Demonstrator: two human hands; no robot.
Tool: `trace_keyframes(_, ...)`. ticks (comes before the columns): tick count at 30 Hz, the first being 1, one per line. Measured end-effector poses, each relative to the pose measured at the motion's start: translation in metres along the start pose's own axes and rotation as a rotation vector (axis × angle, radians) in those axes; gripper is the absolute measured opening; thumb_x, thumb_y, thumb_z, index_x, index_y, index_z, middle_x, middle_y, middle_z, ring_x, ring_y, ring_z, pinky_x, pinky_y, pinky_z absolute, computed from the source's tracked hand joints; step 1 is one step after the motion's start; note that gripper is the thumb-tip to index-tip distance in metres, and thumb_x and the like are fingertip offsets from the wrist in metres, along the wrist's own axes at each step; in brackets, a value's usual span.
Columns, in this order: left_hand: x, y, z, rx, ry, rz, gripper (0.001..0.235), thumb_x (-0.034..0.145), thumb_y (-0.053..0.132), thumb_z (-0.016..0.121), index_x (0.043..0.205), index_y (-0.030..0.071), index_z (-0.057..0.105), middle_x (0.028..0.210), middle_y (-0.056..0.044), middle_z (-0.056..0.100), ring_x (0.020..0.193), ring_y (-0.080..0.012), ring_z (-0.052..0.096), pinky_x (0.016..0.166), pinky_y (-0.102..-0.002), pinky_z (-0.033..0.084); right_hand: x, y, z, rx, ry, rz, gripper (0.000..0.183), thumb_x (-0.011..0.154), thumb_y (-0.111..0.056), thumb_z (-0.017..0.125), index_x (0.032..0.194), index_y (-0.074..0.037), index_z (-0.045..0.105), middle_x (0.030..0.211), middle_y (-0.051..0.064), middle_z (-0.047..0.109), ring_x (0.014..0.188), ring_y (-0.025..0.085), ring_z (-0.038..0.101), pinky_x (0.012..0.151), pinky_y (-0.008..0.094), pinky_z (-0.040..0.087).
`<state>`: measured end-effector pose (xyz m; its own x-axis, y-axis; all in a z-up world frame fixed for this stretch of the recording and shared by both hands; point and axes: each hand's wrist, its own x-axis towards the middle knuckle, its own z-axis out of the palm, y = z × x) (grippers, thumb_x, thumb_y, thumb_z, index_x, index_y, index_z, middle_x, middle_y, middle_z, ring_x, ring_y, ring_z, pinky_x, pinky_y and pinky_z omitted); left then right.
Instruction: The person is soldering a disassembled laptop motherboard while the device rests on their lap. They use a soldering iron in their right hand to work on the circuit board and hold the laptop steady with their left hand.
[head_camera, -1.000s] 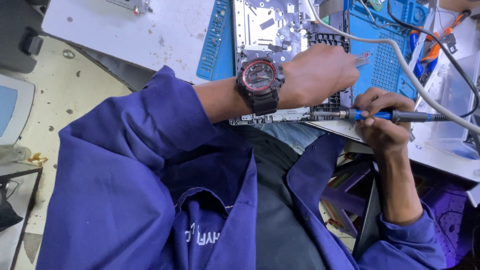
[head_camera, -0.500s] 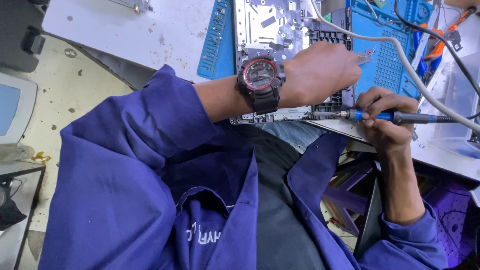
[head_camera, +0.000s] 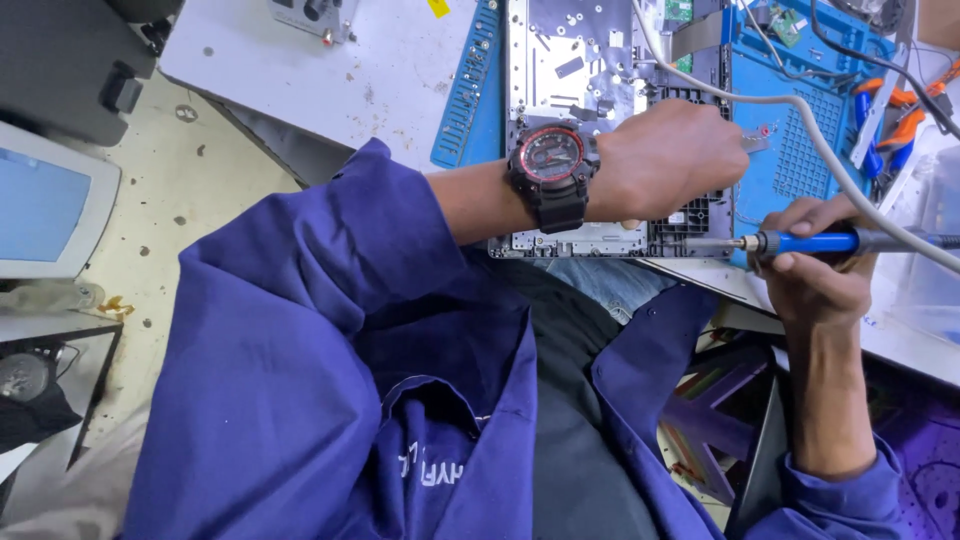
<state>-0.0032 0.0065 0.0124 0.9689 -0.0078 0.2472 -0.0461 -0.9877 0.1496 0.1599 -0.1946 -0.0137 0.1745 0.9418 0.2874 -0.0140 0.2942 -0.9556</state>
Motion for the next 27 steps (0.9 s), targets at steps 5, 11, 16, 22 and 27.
trace_keyframes(5,0.0,-0.002,0.008,0.019,0.093,0.04,0.036,0.083,-0.003,0.074,0.061,0.014,0.051,0.052,-0.004,0.049,0.045,-0.0265,0.05,0.036,-0.044,0.042,0.008,-0.003,0.018,0.026,0.062,0.008,0.02,0.082,-0.013,0.071,0.097,-0.009,0.058,0.076,0.008,0.058,0.062,0.018,0.058,0.058,0.025,0.052)
trace_keyframes(11,-0.009,0.003,-0.008,0.031,-0.009,0.019,0.031,0.08,-0.008,0.074,0.064,0.008,0.053,0.053,-0.004,0.051,0.045,-0.0271,0.053,0.037,-0.041,0.043,0.015,-0.002,0.034,0.027,0.198,0.026,0.027,0.082,-0.015,0.078,0.097,-0.005,0.057,0.078,0.008,0.058,0.052,0.013,0.048,0.054,0.023,0.042)
trace_keyframes(16,-0.005,0.0,0.004,0.053,0.091,0.029,0.027,0.082,-0.002,0.074,0.064,0.011,0.059,0.055,-0.005,0.055,0.048,-0.0311,0.059,0.039,-0.045,0.049,0.02,-0.004,0.045,0.019,0.221,0.055,0.019,0.091,-0.01,0.075,0.092,-0.004,0.057,0.068,0.01,0.056,0.046,0.011,0.05,0.043,0.019,0.041)
trace_keyframes(22,-0.008,0.0,0.003,0.012,0.141,0.049,0.021,0.08,-0.004,0.072,0.067,0.011,0.065,0.058,-0.005,0.062,0.054,-0.0334,0.067,0.041,-0.048,0.052,0.019,-0.009,0.045,-0.036,0.221,0.061,0.02,0.09,-0.011,0.075,0.09,-0.007,0.055,0.07,0.007,0.054,0.054,0.013,0.05,0.048,0.021,0.042)
trace_keyframes(27,-0.008,0.001,-0.01,-0.017,0.045,0.013,0.013,0.085,0.001,0.07,0.075,0.009,0.068,0.068,-0.005,0.068,0.062,-0.0306,0.07,0.045,-0.048,0.054,0.018,-0.025,0.032,-0.054,0.152,0.113,0.022,0.081,-0.007,0.079,0.096,-0.005,0.062,0.083,0.011,0.061,0.052,0.014,0.055,0.05,0.021,0.047)
